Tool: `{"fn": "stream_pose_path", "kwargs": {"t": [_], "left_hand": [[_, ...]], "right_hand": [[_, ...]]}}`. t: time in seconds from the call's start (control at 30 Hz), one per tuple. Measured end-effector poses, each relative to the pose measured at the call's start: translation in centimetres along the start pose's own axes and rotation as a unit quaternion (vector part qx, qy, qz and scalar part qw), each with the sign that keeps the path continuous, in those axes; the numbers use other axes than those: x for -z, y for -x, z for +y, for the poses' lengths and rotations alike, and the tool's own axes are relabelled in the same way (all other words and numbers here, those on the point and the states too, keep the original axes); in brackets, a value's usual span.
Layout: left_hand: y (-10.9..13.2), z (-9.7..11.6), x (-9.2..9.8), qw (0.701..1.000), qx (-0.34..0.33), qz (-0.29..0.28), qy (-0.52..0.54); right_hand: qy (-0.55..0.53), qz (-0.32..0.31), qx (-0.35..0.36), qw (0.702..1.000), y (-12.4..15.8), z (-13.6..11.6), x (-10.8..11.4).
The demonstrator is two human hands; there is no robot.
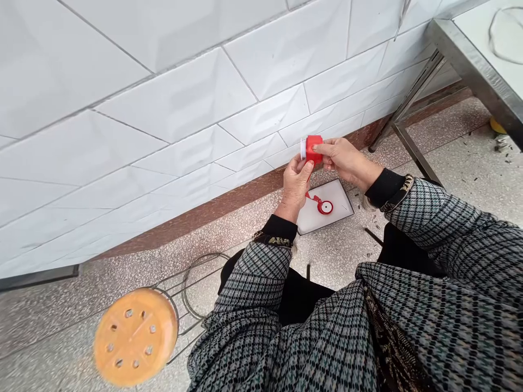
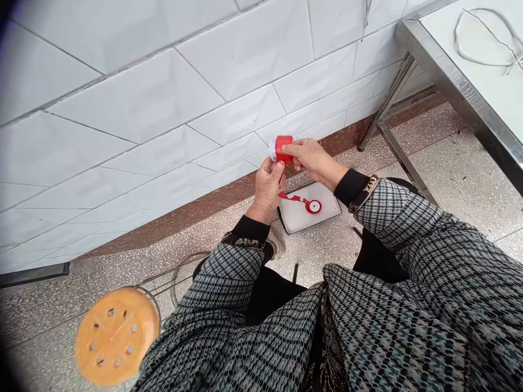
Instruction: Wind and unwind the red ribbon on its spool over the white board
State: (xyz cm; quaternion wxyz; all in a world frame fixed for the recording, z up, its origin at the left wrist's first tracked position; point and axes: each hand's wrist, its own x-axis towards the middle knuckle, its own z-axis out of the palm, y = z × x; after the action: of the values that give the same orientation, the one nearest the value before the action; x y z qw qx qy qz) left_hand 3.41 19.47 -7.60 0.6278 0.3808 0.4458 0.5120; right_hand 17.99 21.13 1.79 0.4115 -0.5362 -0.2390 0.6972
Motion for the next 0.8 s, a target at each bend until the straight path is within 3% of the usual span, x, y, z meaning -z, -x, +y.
{"fn": "stream_pose_path", "kwargs": {"t": [0.17, 0.37, 0.5, 0.67, 0.8], "left_hand": [[1.1, 0.4, -1.0, 0.998, 0.001, 0.003, -0.07], [1.6, 0.9, -1.4, 0.994, 0.076, -0.062, -0.045], [1.4, 0.7, -1.1, 0.992, 0.099, -0.068, -0.035], [0.6, 0.0, -0.3, 0.999, 0.032, -0.033, -0.024], [-0.3, -0.3, 0.5, 0.993, -0.064, -0.075, -0.064]], "right_hand": [[-0.063, 0.037, -0.011, 0.997, -1.0, -0.4, 0.6], [-0.134, -0.003, -0.082, 0.988, -1.1, -1.0, 0.8], [-0.14, -0.007, -0.109, 0.984, -0.8, -1.3, 0.7], [-0.132, -0.052, -0.149, 0.979, -1.2, -1.4, 1.5], [-0.12, -0.105, -0.206, 0.965, -1.3, -1.9, 2.4]]}}
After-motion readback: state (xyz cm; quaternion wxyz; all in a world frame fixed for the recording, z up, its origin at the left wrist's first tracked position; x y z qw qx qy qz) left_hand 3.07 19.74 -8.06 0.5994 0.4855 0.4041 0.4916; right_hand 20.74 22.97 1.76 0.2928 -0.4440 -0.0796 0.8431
